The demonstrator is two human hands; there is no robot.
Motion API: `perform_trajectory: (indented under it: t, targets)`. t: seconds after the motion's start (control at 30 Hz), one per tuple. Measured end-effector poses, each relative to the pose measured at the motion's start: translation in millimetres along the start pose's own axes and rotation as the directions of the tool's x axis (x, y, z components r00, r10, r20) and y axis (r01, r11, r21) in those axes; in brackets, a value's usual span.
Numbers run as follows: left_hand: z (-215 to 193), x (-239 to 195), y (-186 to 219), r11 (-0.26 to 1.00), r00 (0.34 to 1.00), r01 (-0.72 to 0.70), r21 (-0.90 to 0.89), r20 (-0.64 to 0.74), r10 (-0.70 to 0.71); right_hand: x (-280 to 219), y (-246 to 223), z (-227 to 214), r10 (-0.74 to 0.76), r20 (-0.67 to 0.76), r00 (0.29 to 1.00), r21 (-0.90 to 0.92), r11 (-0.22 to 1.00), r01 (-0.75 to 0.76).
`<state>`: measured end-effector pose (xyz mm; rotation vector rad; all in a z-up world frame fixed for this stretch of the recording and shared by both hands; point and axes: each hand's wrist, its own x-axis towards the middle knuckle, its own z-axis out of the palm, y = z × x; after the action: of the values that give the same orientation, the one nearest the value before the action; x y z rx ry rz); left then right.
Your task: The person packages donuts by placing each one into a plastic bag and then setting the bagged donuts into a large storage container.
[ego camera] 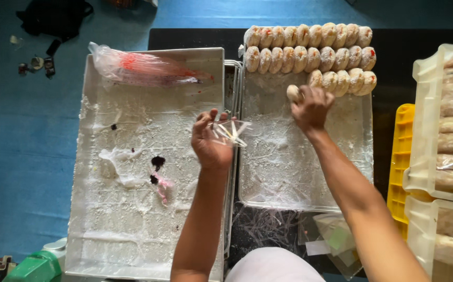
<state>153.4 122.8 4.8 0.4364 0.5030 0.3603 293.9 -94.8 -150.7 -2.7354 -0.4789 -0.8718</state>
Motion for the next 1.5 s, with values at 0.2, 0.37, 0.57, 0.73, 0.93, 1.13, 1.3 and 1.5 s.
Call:
perform_trajectory:
  t: [0.2,0.37,0.57,0.73,0.93,1.13,1.3,1.5]
  targets:
    - [5.2,-16.7,-15.5,0.999,0.996,-0.01,-0.048,0.092,0.015,-22.4,-84.7,-193.9,0.508,0.571,0.645,0.788,-0.122,-0.603]
    - [11.9,-79.9,-24.5,0.98,0.937,-0.134,0.145,0.34,0.078,-87.2,-92.0,-260.2,0.13,0.86,0.494,0.411,-0.75,-0.519]
    - [9.9,-132.9,-32.5,0.942,0.611,-0.28,0.183,0.791,0.028,-125.5,-92.9,-268.9,0.174,0.803,0.57,0.474,-0.765,-0.435]
    - [10.1,-167.2,-44.2,0.904,0.744,-0.239,0.354,0.665,-0.063,-130.7,-106.8,-287.0,0.431,0.722,0.542,0.67,-0.632,-0.389]
    - [-24.4,-169.7,-75.8,0.943,0.806,0.022,0.332,0.553,-0.213,-142.1,-108.4,-279.2,0.425,0.76,0.491,0.623,-0.69,-0.367]
    - [-32.8,-183.3,-72.7,0.912,0.744,-0.003,0.41,0.61,-0.273,-121.9,-125.8,-302.2,0.31,0.824,0.474,0.478,-0.829,-0.289]
    - [-43.9,-175.8,-70.5,0.83,0.705,-0.017,0.558,0.595,-0.386,-134.4,-119.2,-287.9,0.306,0.842,0.444,0.469,-0.823,-0.322]
    - [-40.8,-181.1,-70.8,0.834,0.897,0.142,0.533,0.286,-0.336,-147.3,-125.8,-266.8,0.347,0.858,0.379,0.483,-0.798,-0.361]
